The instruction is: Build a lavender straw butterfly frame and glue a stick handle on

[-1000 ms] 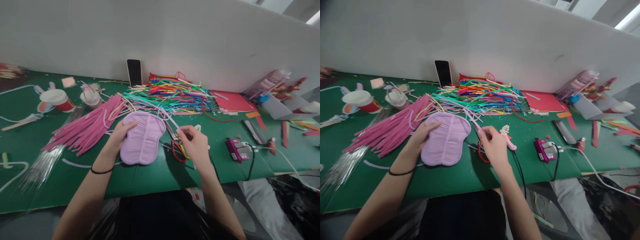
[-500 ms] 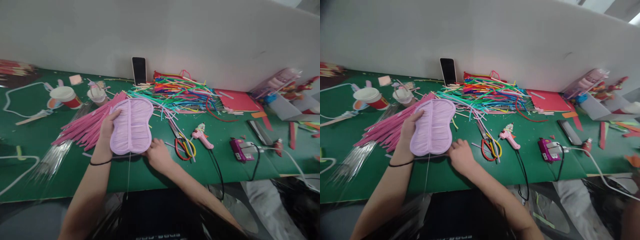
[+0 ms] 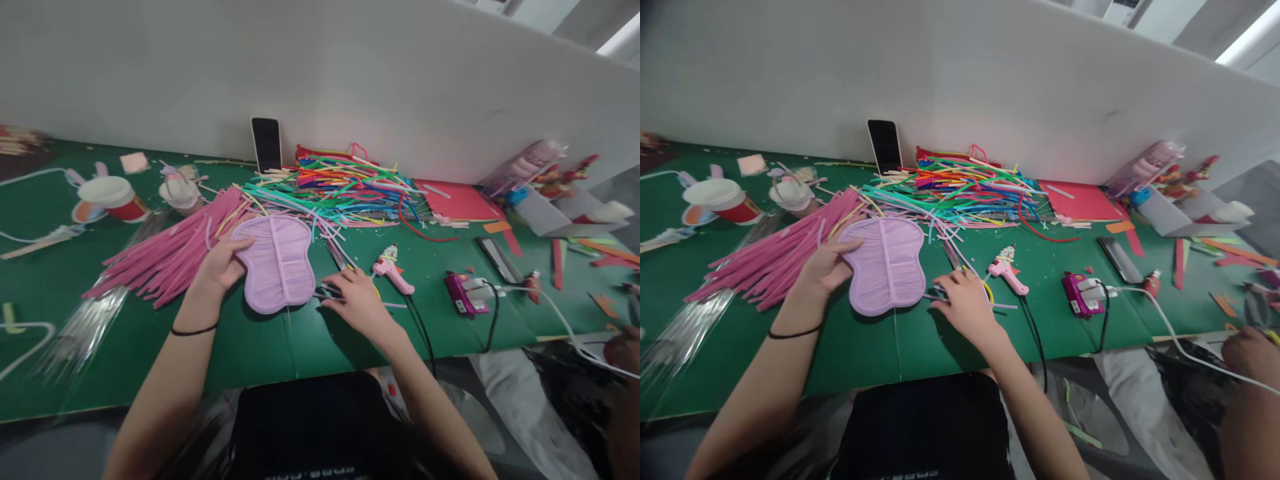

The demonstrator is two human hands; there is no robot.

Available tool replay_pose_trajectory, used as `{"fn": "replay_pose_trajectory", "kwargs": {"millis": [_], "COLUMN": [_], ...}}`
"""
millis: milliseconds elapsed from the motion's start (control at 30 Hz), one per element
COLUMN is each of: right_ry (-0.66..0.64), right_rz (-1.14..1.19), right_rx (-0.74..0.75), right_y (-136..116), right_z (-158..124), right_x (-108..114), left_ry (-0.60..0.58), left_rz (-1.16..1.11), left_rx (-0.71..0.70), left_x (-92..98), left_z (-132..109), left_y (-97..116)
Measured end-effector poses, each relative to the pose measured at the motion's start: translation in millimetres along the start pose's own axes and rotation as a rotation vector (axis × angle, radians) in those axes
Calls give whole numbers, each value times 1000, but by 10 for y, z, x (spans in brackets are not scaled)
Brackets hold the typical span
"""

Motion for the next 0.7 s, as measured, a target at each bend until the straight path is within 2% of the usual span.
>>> {"fn": "replay_pose_trajectory", "kwargs": {"millis": [100, 167, 200, 333, 433, 500, 633, 700], "right_ry": [-58, -34, 7, 334, 465, 464, 412, 433], "right_rz": [23, 28, 35, 87, 254, 426, 734, 831], "right_rx": [27, -3, -26, -186, -153, -143, -165, -180], "right_y": [-21, 31, 68, 242, 214, 165, 71, 57], "right_z": [204, 218, 192, -4, -51, -2, 151, 192], "right_x": [-193, -143, -58, 500, 749, 758, 617, 588], "left_ry": [24, 27, 23, -11, -27, -43, -96, -115], "left_rz": [-12, -29, -32, 28, 139, 229, 383, 423], "left_rx": [36, 48, 55, 71, 73, 79, 42, 33], "left_x": [41, 61, 66, 44, 6, -23, -69, -73], "left_z": [-6, -2, 1, 0, -36, -70, -118, -122], "left_y": [-7, -18, -28, -62, -59, -50, -23, -21]}}
Point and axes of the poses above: each hand's wrist, its own z-axis towards the middle knuckle, its own x-axis out of the back of the hand, y = z × x, the point moved 6 cm from there along z, towards the middle knuckle, and after that the axes turned 10 degrees about z, right-handed, at the moved point
